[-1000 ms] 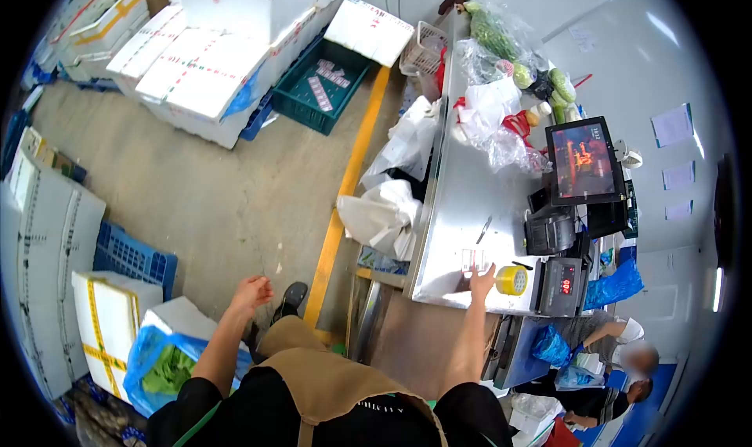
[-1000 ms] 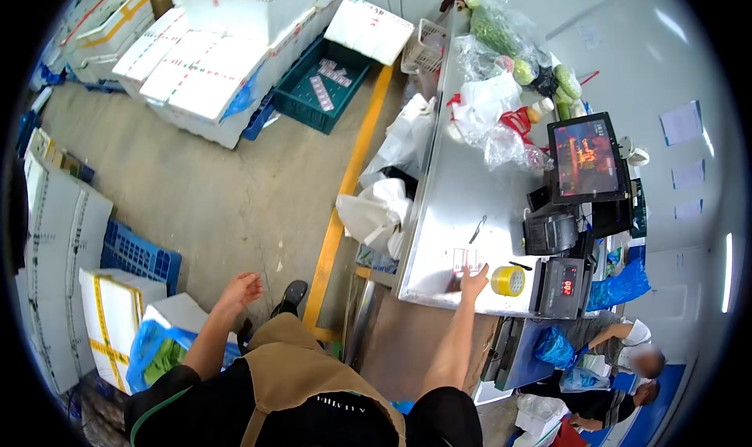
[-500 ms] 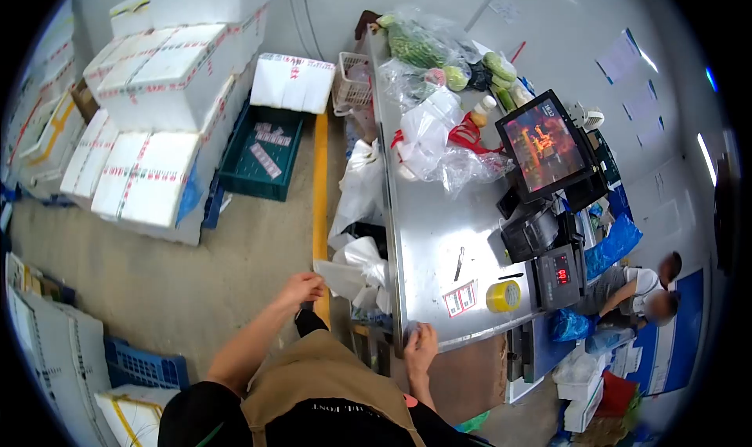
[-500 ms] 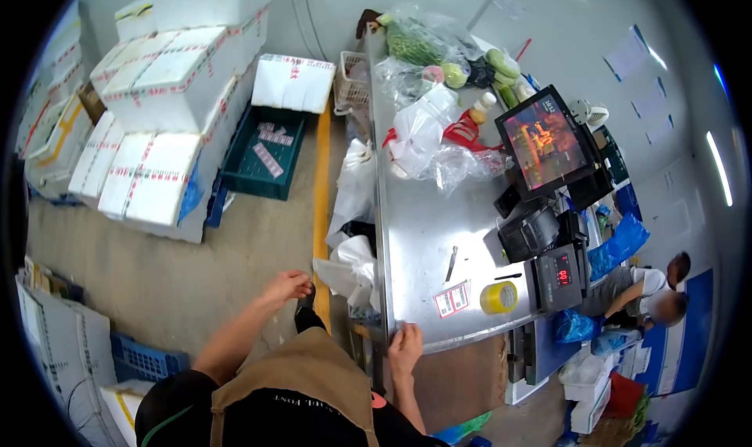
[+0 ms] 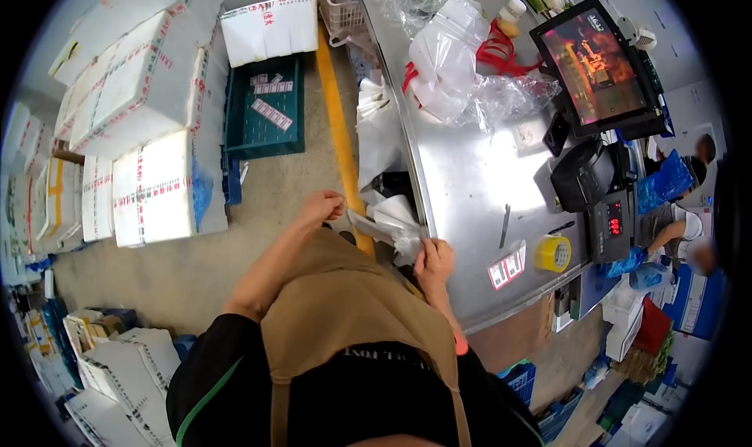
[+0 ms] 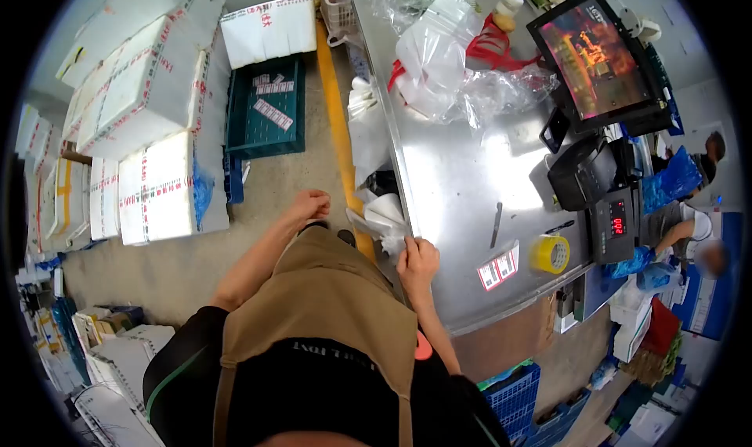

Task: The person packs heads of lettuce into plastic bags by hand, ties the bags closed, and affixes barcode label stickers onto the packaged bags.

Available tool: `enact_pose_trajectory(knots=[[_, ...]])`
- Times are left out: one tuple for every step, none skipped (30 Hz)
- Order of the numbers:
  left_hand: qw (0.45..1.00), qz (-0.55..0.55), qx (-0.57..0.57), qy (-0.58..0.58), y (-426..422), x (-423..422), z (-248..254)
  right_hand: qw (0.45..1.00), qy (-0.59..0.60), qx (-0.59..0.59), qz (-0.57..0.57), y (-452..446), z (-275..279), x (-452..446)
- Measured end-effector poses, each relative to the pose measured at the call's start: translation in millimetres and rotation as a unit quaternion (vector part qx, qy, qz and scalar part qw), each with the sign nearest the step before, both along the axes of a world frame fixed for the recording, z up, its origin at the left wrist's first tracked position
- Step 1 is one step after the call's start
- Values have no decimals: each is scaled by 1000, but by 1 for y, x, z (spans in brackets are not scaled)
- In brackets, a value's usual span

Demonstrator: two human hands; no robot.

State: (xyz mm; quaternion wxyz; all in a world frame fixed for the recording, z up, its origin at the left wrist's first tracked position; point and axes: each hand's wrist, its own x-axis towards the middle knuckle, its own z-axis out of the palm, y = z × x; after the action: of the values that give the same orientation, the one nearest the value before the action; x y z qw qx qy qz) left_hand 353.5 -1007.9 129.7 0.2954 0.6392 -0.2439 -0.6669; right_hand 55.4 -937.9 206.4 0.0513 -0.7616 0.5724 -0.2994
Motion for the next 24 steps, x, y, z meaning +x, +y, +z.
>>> enact_pose_trajectory(knots=[[999,21,-30,-26,-14,-5,-7,1000,-11,2,-5,1,-3,-2],[996,42,-67,-51,-30,-16,-14,1000,-21,-3,-10,0,-3,-3],[989,63,-111,-75,-53,-22,-15,999,-34,2,-22,-2,-3,-4],[954,11,-238,-184,-81,-24,-8,998,-48,5,-35,-1,-3,-4],[904,7,-352,-242,-114,-30,12,997,-51,14,-55,-3,0,-1],[839,5,-459,-293,-142,-40,46,995,-53,24,-76,-3,5,3],[758,8,-558,-338,-167,-50,79,993,-50,39,-102,-3,7,6],[739,-63,-573,-348,-189,-57,114,989,-48,53,-129,-4,9,10],[715,-133,-584,-359,-211,-63,139,985,-51,67,-152,-7,14,16],[677,-149,-611,-382,-236,-73,132,979,-55,83,-175,-10,17,20],[658,-175,-620,-389,-260,-78,122,974,-49,85,-204,-14,16,24],[639,-201,-627,-397,-283,-83,110,968,-43,89,-231,-17,15,27],[620,-228,-632,-405,-300,-85,105,961,-39,95,-258,-19,15,31],[601,-252,-630,-422,-316,-86,99,955,-51,99,-276,-21,16,35],[667,-212,-627,-343,-337,-88,95,948,-63,102,-293,-24,17,37],[725,-172,-615,-259,-357,-91,94,941,-75,107,-312,-27,19,39],[777,-138,-590,-171,-376,-92,91,927,-98,127,-338,-31,20,43],[840,-73,-523,-127,-388,-87,112,910,-123,150,-367,-33,22,46],[891,-12,-446,-84,-398,-82,143,888,-150,174,-397,-32,22,49],[832,78,-534,-127,-408,-81,158,900,-118,164,-385,-32,17,48],[838,71,-532,-98,-415,-72,178,911,-98,146,-372,-36,14,49],[849,46,-519,-85,-423,-65,184,919,-78,134,-362,-39,13,52],[818,42,-563,-112,-432,-64,175,921,-95,139,-351,-44,17,58],[789,-23,-605,-105,-437,-62,168,924,-79,139,-346,-47,15,64]])
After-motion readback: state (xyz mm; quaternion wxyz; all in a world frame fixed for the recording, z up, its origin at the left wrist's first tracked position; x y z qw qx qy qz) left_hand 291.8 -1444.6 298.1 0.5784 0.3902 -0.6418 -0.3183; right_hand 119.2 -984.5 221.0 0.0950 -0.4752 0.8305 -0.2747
